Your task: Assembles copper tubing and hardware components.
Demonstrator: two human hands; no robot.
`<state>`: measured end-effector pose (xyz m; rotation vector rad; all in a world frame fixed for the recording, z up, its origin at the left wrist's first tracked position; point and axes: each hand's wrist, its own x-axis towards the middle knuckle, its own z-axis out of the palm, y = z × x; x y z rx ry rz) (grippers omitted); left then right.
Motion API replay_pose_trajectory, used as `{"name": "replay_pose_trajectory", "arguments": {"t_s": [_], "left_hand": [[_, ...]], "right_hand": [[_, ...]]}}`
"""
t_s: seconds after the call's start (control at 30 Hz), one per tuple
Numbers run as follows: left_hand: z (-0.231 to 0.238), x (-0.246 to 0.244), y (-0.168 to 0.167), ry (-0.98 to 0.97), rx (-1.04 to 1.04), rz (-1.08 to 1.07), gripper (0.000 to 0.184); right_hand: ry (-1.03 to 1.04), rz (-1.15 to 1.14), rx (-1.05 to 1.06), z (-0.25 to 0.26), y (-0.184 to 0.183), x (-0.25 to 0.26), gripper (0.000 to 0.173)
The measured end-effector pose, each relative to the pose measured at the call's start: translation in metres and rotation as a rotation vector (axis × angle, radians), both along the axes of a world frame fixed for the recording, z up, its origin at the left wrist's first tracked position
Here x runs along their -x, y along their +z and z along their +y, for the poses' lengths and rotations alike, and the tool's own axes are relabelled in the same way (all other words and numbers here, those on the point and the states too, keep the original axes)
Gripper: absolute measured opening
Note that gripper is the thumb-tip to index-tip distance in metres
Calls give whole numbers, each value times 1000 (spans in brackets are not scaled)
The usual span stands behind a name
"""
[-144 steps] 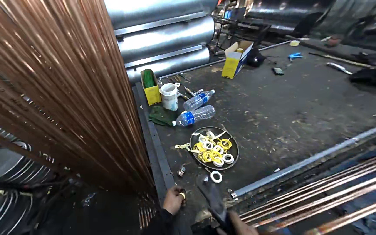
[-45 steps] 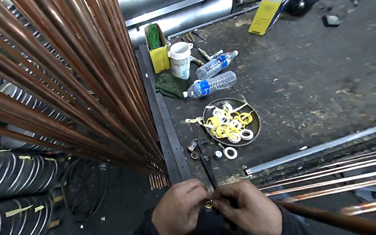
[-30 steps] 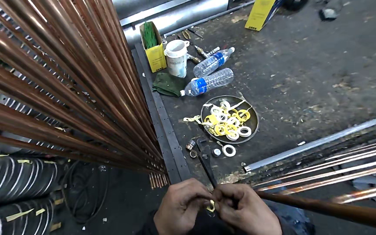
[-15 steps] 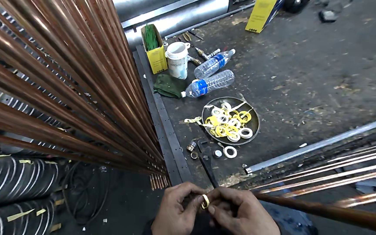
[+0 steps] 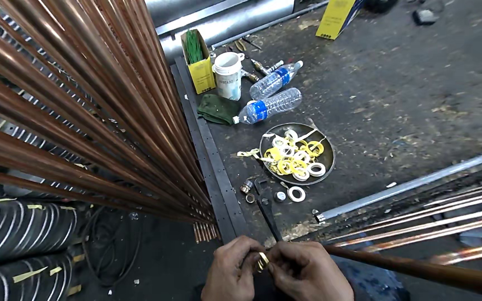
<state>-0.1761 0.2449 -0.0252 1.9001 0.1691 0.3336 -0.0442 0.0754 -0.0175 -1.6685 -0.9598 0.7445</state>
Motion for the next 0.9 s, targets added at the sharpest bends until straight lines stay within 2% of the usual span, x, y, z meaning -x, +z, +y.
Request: {"name": "replay_pose_trajectory", "arguments": {"t_s": [0.1, 0.27, 0.43, 0.47, 0.57, 0.67, 0.73, 0.8, 0.87, 0.9], "left_hand": [[-8, 1, -1, 53, 54, 10, 13], [-15, 0, -4, 68, 292, -2, 13], [-4, -2, -9, -89, 540, 38, 27], [-4, -2, -9, -78, 573, 52, 25], [-6, -3, -7, 25, 588, 138, 19], [-1, -2, -15, 45, 556, 248, 28], [5, 1, -32, 64, 603, 319, 29], [8, 5, -51, 119, 697, 381, 25], [9, 8, -67, 203, 875, 451, 32], [10, 11, -75, 233, 975, 471, 36]], "right_hand": [[-46, -29, 33, 1, -3, 2, 7], [-132, -73, 110, 2, -4, 5, 9], [-115, -361, 194, 3, -2, 0, 14], [-91, -399, 194, 4, -3, 0, 14], [-57, -445, 219, 8, -8, 0, 15], [-180, -473, 244, 12, -16, -12, 11], [-288, -411, 271, 19, -20, -28, 12], [-398, -206, 313, 37, -20, -48, 13], [-540, 47, 321, 65, -18, -69, 14], [-607, 91, 329, 80, -19, -79, 16]]}}
